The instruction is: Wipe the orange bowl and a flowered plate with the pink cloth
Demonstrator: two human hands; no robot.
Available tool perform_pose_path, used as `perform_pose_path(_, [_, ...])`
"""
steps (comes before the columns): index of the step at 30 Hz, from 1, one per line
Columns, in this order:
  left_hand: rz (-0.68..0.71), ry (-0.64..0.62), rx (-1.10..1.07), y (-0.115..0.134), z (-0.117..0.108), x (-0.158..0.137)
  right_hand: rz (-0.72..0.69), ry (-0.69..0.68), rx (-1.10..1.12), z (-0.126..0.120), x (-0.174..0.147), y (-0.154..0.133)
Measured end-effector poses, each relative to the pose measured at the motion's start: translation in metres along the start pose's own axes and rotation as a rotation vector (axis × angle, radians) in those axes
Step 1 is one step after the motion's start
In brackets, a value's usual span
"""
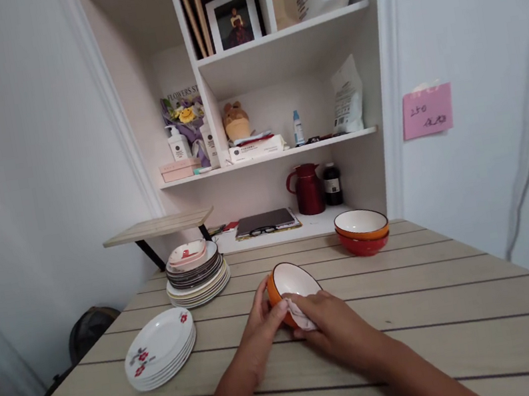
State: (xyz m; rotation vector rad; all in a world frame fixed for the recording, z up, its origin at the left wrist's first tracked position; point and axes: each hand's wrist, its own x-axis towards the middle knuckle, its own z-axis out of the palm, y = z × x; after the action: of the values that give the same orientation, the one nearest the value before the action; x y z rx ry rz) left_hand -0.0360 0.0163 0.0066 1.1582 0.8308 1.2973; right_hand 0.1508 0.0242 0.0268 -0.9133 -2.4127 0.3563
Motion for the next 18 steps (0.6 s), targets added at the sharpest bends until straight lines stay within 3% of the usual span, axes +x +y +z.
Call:
perform_pose_path(7, [-0.011, -0.066, 0.136, -0.0037, -0.0054, -0.0026, -0.037, 0.004, -0.186, 0.0055, -0.0021, -0.0049])
perform_pose_path(18, [0.044, 0.014, 0.201, 0.0002, -0.0001, -0.0026, -0.076, -0.058, -0.193, 0.0039, -0.0003, -0.0001])
